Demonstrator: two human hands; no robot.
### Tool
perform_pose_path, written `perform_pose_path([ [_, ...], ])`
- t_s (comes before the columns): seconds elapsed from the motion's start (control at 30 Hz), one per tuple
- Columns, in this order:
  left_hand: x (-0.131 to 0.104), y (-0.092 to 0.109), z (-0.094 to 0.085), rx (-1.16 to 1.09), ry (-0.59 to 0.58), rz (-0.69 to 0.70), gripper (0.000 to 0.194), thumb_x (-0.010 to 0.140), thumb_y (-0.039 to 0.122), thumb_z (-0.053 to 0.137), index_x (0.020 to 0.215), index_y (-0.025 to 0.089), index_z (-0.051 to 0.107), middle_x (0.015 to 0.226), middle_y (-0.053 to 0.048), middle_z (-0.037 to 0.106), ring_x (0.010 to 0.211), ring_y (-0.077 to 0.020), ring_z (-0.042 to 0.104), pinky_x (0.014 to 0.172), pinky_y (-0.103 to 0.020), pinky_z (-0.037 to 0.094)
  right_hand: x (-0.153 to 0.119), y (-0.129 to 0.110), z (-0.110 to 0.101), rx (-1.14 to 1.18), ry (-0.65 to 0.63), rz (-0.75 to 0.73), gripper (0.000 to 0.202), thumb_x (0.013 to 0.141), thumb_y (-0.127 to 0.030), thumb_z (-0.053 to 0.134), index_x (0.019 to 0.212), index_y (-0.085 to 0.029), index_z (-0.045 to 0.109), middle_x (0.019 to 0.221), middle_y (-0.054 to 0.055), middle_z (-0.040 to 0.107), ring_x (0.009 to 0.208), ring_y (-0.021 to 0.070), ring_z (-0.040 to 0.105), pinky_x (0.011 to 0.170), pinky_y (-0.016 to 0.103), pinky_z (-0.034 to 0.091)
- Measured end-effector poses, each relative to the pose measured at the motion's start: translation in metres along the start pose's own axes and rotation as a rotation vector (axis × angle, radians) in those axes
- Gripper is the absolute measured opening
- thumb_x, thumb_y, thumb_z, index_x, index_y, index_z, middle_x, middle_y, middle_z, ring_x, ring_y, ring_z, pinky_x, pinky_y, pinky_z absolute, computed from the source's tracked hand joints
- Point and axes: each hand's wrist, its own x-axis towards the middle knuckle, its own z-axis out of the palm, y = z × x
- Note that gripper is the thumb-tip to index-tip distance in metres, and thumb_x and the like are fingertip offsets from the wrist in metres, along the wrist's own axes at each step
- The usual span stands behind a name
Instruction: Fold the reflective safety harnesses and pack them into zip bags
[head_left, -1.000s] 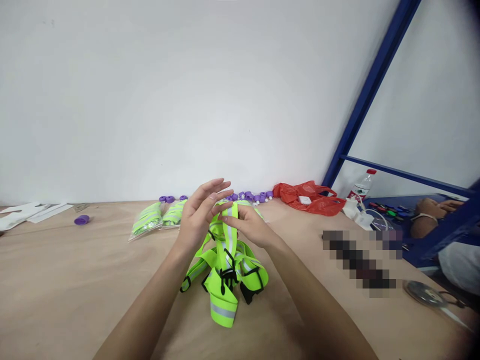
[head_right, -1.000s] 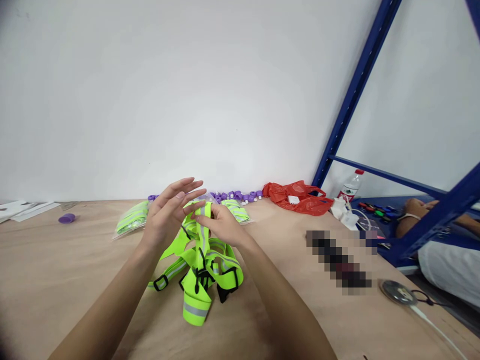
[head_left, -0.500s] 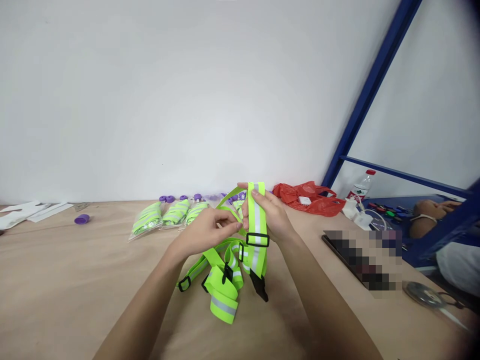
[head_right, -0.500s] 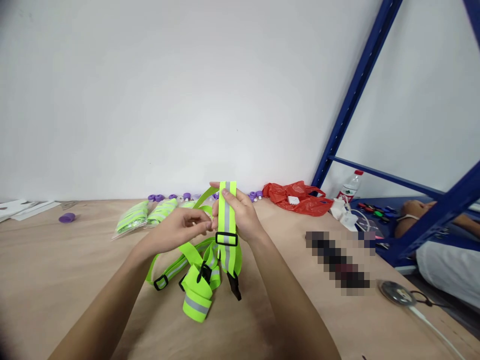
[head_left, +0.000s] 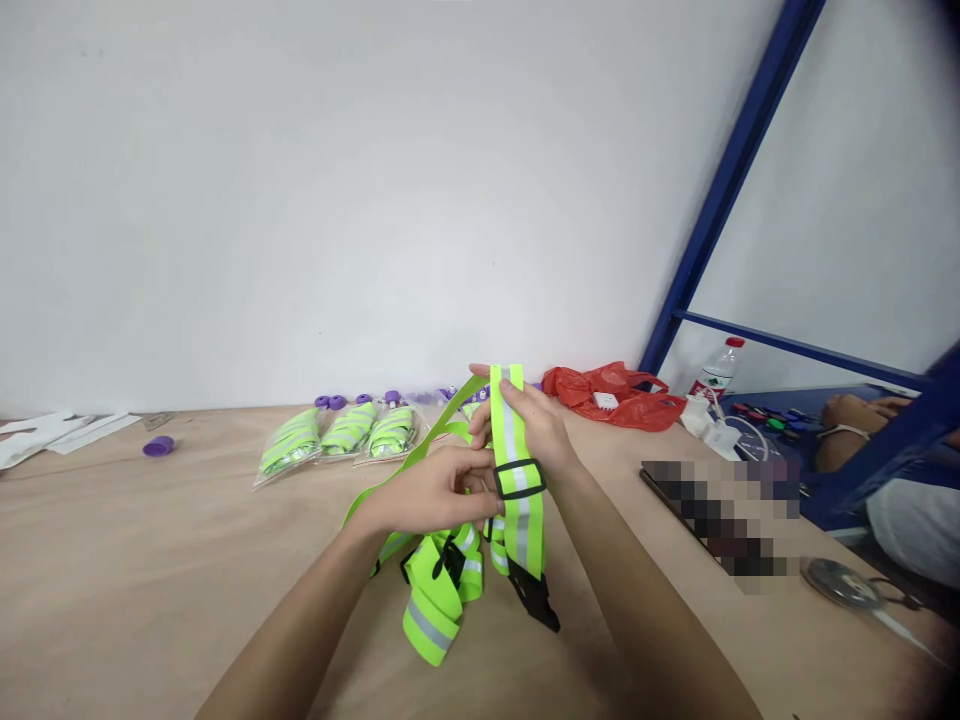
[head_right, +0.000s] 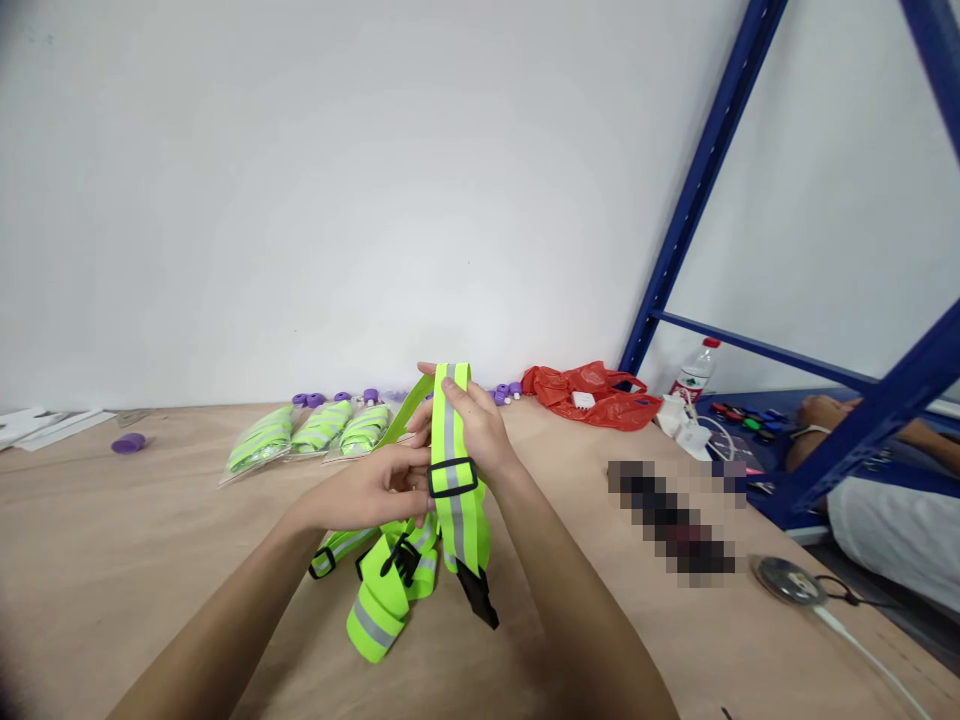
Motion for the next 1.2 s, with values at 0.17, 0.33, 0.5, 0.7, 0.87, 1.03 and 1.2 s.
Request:
perform_pose_path([
  [0.17, 0.001, 0.004, 0.008, -0.128, -0.052, -0.037, 0.005, 0.088, 0.023, 0.056, 0.091, 0.019, 0.057, 0.067, 0.003, 0.064, 0.056, -0.0124, 0.060, 0.052, -0.022, 0.044, 0.001, 0.005, 0.002, -0.032, -0.024, -0.002, 0.056, 0.085, -0.052, 0.065, 0.129, -0.018, 0.060, 0.070, 0.002, 0.071, 0.062, 0.0178, 0.067, 0.062, 0.030, 0.055],
  [0.33, -0.001, 0.007, 0.013, -0.203, -0.062, -0.086, 0.009, 0.093, 0.028, 0.053, 0.094, 0.020, 0.056, 0.070, 0.002, 0.068, 0.050, -0.0126, 0.061, 0.050, -0.024, 0.046, 0.001, 0.004, 0.000, -0.192, -0.085, 0.050, 0.049, 0.084, -0.059, 0.065, 0.110, -0.017, 0.068, 0.071, 0.002, 0.069, 0.063, 0.0173, 0.065, 0.064, 0.030, 0.054],
  [0.5, -0.001, 0.006, 0.013, -0.248, -0.033, -0.057, 0.020, 0.099, 0.039, 0.048, 0.099, 0.020, 0.056, 0.078, -0.002, 0.071, 0.058, -0.0155, 0.068, 0.050, -0.023, 0.045, 0.000, -0.004, -0.009, -0.453, -0.055, 0.057, 0.052, 0.085, -0.067, 0.058, 0.071, -0.017, 0.061, 0.057, -0.002, 0.053, 0.054, 0.0131, 0.052, 0.051, 0.025, 0.039],
  [0.7, 0.001, 0.004, 0.013, -0.323, 0.126, 0.022, 0.036, 0.098, 0.050, 0.048, 0.119, 0.021, 0.058, 0.075, -0.002, 0.069, 0.065, -0.0199, 0.072, 0.050, -0.024, 0.047, 0.000, -0.012, -0.021, -0.573, -0.006, -0.032, 0.057, 0.086, -0.068, 0.055, 0.059, -0.019, 0.044, 0.055, -0.005, 0.037, 0.052, 0.0097, 0.034, 0.048, 0.025, 0.025],
  [0.87, 0.004, 0.002, 0.011, -0.396, 0.307, 0.046, 0.068, 0.095, 0.052, 0.054, 0.152, 0.021, 0.031, 0.070, -0.001, 0.069, 0.063, -0.0201, 0.073, 0.048, -0.022, 0.048, 0.000, -0.013, -0.018, -0.581, 0.013, -0.085, 0.052, 0.089, -0.065, 0.052, 0.065, -0.019, 0.047, 0.061, -0.004, 0.039, 0.059, 0.0114, 0.038, 0.053, 0.025, 0.029],
  [1.03, 0.006, -0.001, 0.011, -0.282, 0.256, 0.040, 0.040, 0.088, 0.044, 0.068, 0.114, 0.015, 0.068, 0.079, -0.005, 0.072, 0.066, -0.0199, 0.073, 0.047, -0.020, 0.048, 0.000, -0.008, -0.014, -0.671, 0.019, -0.093, 0.050, 0.090, -0.063, 0.051, 0.064, -0.020, 0.043, 0.062, -0.004, 0.037, 0.060, 0.0120, 0.037, 0.052, 0.025, 0.028],
  [1.2, 0.005, 0.004, 0.005, -0.277, 0.518, 0.055, 0.034, 0.086, 0.045, 0.068, 0.089, 0.012, 0.074, 0.057, -0.004, 0.069, 0.050, -0.0155, 0.065, 0.046, -0.022, 0.047, 0.000, -0.004, -0.015, -0.655, -0.040, -0.122, 0.051, 0.093, -0.065, 0.046, 0.066, -0.021, 0.044, 0.063, -0.004, 0.040, 0.059, 0.0124, 0.038, 0.053, 0.025, 0.031],
])
